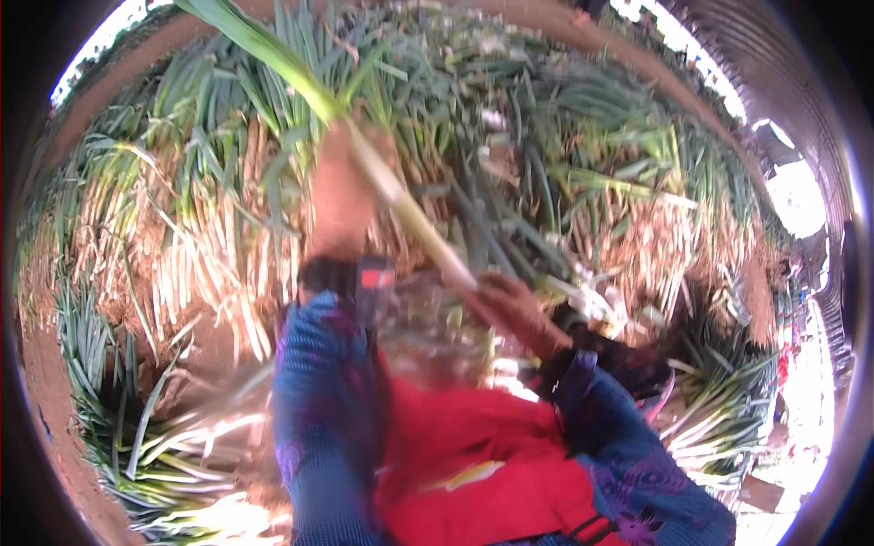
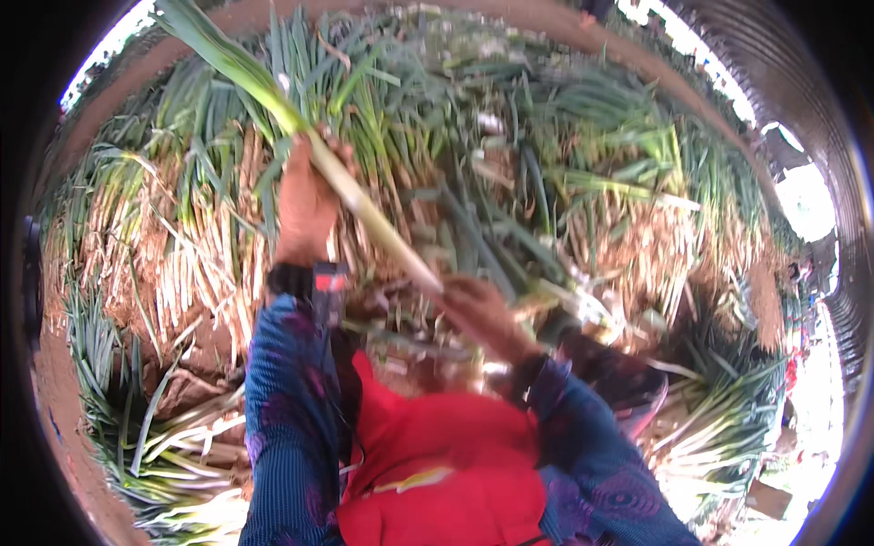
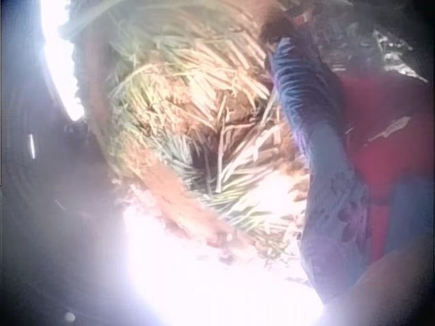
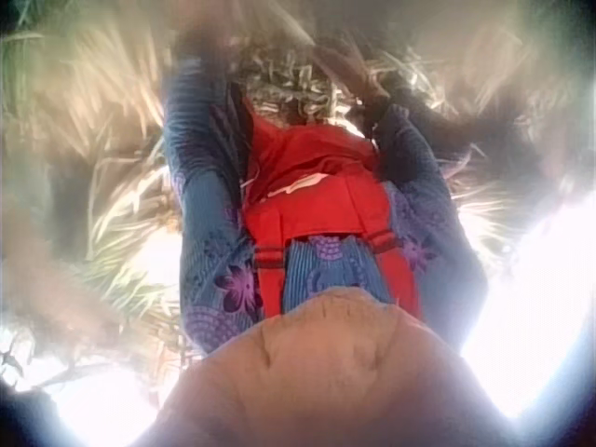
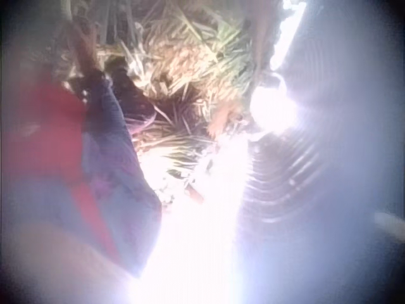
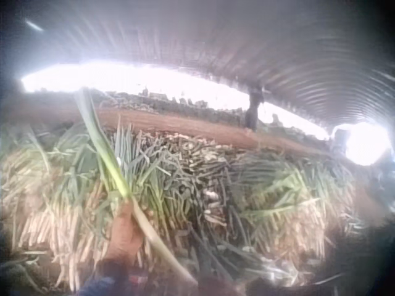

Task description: The person peels the outer layers from leeks by hand, one at a time, while sitting amidst a large pile of the vegetables. Each leek is picked up, stripped of its dirty skin, and then placed back onto the ground.

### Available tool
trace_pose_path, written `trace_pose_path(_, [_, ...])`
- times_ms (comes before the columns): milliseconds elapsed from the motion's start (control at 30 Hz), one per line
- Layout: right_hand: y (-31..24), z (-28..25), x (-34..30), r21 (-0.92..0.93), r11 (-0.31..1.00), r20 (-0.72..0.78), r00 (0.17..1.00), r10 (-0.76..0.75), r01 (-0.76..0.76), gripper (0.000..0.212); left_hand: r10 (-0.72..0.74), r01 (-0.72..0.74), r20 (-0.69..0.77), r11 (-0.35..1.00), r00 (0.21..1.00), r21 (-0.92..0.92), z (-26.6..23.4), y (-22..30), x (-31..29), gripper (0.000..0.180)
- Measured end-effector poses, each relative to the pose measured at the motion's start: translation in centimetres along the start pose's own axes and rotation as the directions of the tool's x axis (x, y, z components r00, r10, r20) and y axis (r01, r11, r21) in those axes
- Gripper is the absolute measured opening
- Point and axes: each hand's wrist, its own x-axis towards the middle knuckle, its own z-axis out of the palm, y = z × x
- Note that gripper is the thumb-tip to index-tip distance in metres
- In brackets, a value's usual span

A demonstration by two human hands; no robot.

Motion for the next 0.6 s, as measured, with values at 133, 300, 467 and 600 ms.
trace_pose_path(133, [4.6, -1.7, 1.0, -0.167, 0.971, -0.036, 0.984, -0.176, 0.168, 0.033, 0.012, -0.023, -0.330, 0.999, 0.944, -0.031, 0.5, -2.0, -0.7, 0.022])
trace_pose_path(300, [1.1, -0.8, -1.8, -0.409, 0.883, 0.029, 0.971, -0.239, 0.230, 0.031, 0.092, -0.033, -0.242, 0.970, 0.966, 0.239, 0.8, -3.6, -1.6, 0.020])
trace_pose_path(467, [2.3, -1.6, -1.2, -0.476, 0.847, 0.125, 0.972, -0.201, 0.236, 0.034, 0.429, -0.204, -0.034, 0.496, 0.903, 0.844, -4.3, -5.5, 0.1, 0.025])
trace_pose_path(600, [2.7, -2.8, -0.5, -0.557, 0.802, 0.204, 0.972, -0.119, 0.215, 0.037, 0.073, -0.037, -0.195, 0.983, 0.978, 0.180, -4.2, -5.6, 0.1, 0.024])
